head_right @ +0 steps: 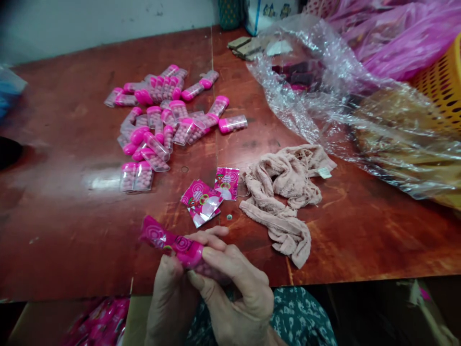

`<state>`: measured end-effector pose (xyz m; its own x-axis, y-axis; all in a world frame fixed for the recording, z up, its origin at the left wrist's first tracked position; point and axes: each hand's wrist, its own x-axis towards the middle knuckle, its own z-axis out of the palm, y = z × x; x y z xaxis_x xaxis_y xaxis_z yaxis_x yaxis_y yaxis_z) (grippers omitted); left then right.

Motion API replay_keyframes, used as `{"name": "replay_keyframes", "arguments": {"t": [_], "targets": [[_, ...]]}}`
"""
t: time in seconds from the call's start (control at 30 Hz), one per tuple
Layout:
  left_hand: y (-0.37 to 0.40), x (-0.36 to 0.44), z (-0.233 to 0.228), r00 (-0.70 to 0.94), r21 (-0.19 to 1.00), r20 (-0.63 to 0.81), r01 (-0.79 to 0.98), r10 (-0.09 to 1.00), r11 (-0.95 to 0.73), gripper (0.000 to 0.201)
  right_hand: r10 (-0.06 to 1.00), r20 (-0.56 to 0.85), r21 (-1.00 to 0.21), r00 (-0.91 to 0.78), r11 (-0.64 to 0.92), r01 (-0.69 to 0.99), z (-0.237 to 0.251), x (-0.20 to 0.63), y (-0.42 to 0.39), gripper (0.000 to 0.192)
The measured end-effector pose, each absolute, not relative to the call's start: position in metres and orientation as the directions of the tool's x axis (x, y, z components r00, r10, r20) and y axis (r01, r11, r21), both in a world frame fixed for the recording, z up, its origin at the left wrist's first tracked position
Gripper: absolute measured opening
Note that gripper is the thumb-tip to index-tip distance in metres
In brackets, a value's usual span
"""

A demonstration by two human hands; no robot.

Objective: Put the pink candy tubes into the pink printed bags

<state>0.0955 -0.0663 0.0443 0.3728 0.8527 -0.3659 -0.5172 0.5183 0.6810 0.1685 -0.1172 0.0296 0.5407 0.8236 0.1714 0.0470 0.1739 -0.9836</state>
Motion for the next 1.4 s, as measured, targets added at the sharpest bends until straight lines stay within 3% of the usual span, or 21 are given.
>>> {"name": "replay_keyframes", "arguments": {"t": [0.13,0.2,0.33,0.47,0.63,0.8,0.9,1.1,1.23,1.4], "targets": [[-0.071,0.106,0.046,0.25,0.593,-0.579,-0.524,0.776,0.611,0.016,0.813,0.271,-0.936,0.515,0.099,0.337,0.029,0.167,-0.116,0.047],[-0.072,0.109,0.048,0.192,0.564,-0.644,-0.535,0.74,0.629,0.016,0.835,0.292,-0.911,0.466,0.094,0.402,0.029,0.17,-0.114,0.044],[-0.07,0.103,0.048,0.13,0.56,-0.679,-0.544,0.722,0.625,0.017,0.903,0.181,-0.953,0.39,0.063,0.296,0.03,0.178,-0.11,0.037],[-0.065,0.092,0.045,0.116,0.595,-0.644,-0.547,0.757,0.589,0.024,0.962,0.14,-0.97,0.233,0.086,0.225,0.029,0.18,-0.113,0.042],[-0.067,0.095,0.046,0.192,0.598,-0.628,-0.5,0.754,0.626,0.016,0.941,0.061,-0.987,0.334,0.008,0.159,0.031,0.171,-0.12,0.04],[-0.071,0.101,0.052,0.231,0.559,-0.639,-0.516,0.734,0.65,0.01,0.912,-0.083,-0.982,0.402,-0.007,-0.187,0.032,0.168,-0.117,0.032],[-0.069,0.097,0.055,0.211,0.531,-0.661,-0.546,0.72,0.648,0.022,0.93,-0.122,-0.955,0.347,-0.015,-0.297,0.03,0.168,-0.114,0.024],[-0.07,0.095,0.054,0.147,0.552,-0.721,-0.47,0.678,0.689,0.034,0.928,-0.16,-0.966,0.337,-0.077,-0.246,0.038,0.165,-0.115,0.013],[-0.079,0.102,0.051,0.134,0.571,-0.702,-0.482,0.7,0.664,0.024,0.899,-0.119,-0.979,0.423,-0.035,-0.201,0.039,0.164,-0.113,0.01],[-0.075,0.097,0.05,0.19,0.547,-0.675,-0.519,0.713,0.657,0.018,0.916,-0.182,-0.948,0.358,-0.067,-0.312,0.028,0.164,-0.108,0.017]]}}
